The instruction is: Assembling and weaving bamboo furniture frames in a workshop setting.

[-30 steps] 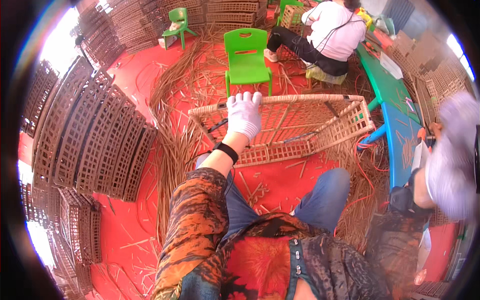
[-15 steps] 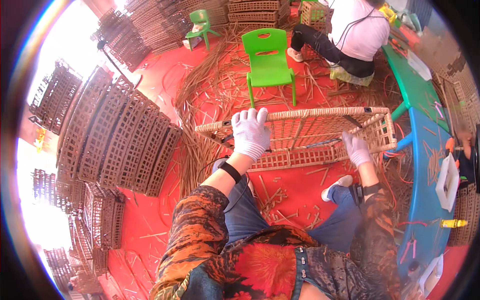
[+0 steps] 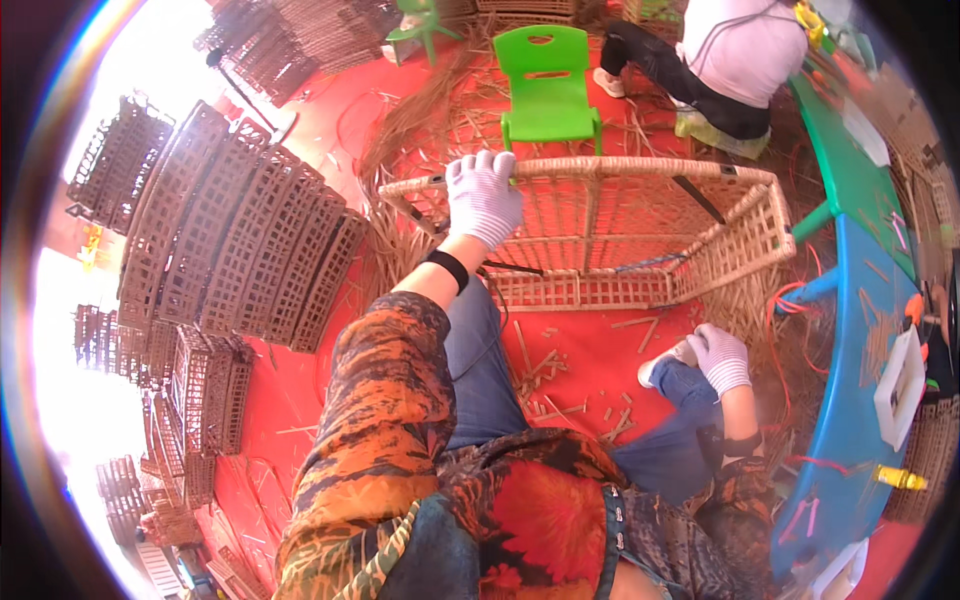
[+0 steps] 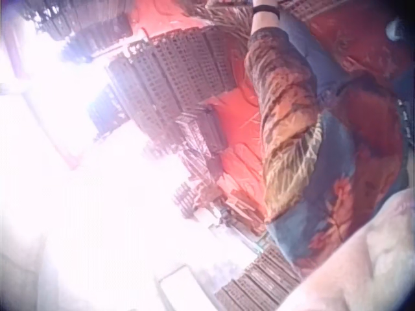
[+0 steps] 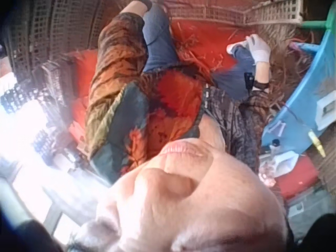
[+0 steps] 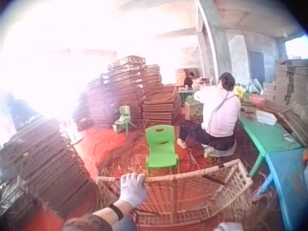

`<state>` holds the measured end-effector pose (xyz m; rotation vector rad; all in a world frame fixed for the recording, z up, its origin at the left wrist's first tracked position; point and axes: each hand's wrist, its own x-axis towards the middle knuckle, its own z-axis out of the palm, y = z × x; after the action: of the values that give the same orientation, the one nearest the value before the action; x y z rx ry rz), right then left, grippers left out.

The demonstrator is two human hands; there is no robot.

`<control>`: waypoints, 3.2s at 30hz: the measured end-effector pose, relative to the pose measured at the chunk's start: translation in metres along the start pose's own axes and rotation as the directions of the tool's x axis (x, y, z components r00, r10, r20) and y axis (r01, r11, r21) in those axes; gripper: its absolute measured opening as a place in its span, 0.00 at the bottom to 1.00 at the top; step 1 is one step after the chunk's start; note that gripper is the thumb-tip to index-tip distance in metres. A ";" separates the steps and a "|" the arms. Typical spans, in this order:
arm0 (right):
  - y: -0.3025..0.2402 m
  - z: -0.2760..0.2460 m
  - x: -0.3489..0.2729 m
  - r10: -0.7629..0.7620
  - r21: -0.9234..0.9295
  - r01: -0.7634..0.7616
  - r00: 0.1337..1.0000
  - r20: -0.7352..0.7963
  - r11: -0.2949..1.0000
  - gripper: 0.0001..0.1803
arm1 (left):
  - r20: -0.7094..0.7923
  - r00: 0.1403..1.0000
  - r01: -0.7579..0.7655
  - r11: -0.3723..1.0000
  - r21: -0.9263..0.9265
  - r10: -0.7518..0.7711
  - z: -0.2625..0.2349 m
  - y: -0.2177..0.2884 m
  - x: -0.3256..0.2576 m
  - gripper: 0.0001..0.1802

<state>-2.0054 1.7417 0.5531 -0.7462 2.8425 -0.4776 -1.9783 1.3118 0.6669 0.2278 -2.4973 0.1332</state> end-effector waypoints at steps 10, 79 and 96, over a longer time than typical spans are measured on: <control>-0.015 -0.041 -0.103 0.066 0.225 0.029 0.912 -0.405 0.974 0.10 | -0.013 1.000 0.011 0.998 0.060 -0.010 -0.011 0.009 -0.013 0.16; -0.009 -0.106 0.054 0.337 -0.059 -0.443 0.755 -0.562 0.895 0.18 | 0.133 0.960 -0.226 0.961 -0.158 0.247 0.012 -0.054 0.014 0.22; -0.060 -0.087 -0.032 -0.076 -0.723 -0.223 0.931 -0.356 0.654 0.10 | 0.095 0.933 -0.326 0.925 -0.193 0.348 0.005 -0.029 0.037 0.27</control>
<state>-1.9717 1.7317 0.6579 -0.6786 3.3862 0.7556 -2.0051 1.2775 0.6863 -0.2793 -2.6378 0.0402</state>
